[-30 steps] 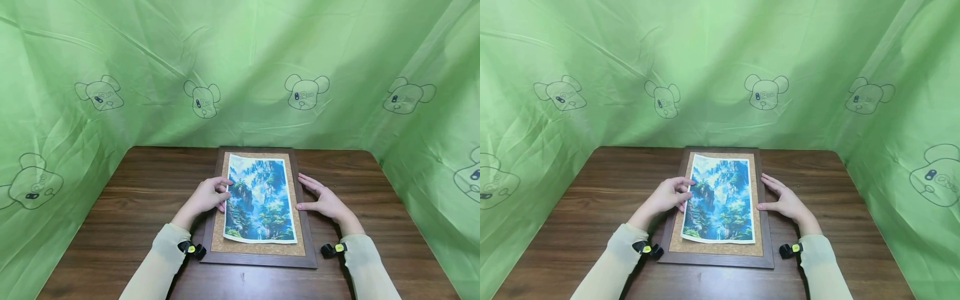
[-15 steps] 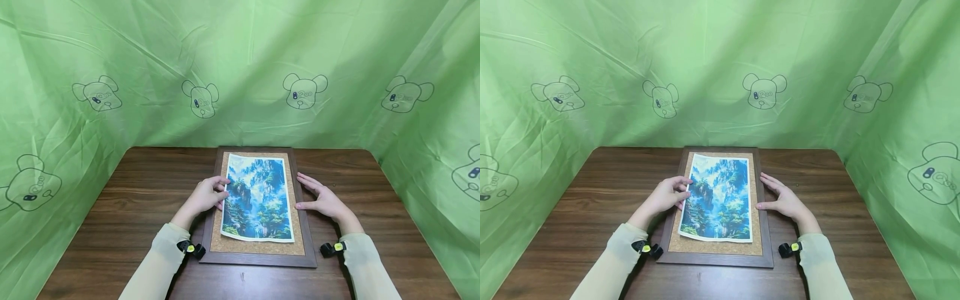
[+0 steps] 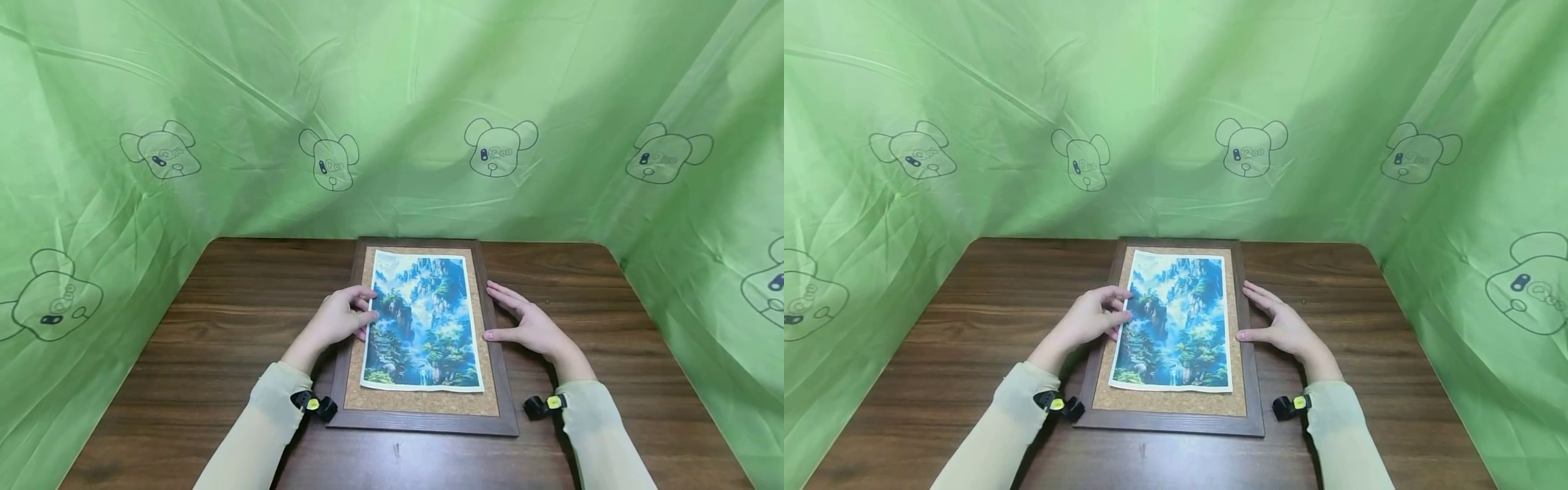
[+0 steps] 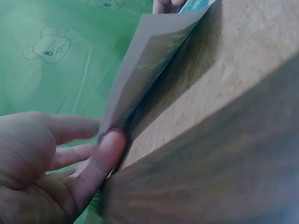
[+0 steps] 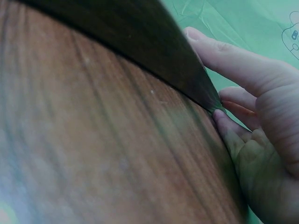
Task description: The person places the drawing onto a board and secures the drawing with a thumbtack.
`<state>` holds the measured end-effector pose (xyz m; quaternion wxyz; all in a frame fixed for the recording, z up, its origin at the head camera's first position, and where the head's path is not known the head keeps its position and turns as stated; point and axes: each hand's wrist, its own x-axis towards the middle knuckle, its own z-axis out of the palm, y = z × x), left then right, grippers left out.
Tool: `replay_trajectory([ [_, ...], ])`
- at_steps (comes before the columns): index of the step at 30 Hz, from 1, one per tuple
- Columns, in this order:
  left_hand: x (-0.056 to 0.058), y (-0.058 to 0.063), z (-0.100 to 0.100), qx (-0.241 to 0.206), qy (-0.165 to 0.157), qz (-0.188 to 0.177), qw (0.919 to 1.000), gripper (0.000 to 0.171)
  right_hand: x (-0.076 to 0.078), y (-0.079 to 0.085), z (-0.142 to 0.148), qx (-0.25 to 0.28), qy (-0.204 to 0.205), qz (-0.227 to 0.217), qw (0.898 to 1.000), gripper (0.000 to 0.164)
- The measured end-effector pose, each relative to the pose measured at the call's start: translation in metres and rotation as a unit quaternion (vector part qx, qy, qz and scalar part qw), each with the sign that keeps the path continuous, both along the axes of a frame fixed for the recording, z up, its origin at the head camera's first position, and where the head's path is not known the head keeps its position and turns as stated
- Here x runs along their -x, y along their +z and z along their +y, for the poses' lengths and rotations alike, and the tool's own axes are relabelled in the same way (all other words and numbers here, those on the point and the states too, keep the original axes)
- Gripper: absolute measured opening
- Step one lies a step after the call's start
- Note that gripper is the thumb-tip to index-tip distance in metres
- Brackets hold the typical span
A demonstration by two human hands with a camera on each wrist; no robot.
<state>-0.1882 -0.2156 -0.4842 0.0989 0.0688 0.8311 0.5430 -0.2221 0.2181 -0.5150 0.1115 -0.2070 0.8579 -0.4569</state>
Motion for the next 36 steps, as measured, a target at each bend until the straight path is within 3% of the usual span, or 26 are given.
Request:
replay_trajectory([
  [9,-0.0001,0.0031,-0.0025,-0.008,0.007,-0.015,0.9998,0.043,0.0011,-0.0001,-0.0005,-0.001,-0.001,0.001,1.0,0.101],
  [36,0.0019,0.0034,-0.0025,0.003,0.003,-0.009,1.0,0.041,0.0014,-0.0019,0.001,-0.024,-0.005,0.02,0.999,0.103],
])
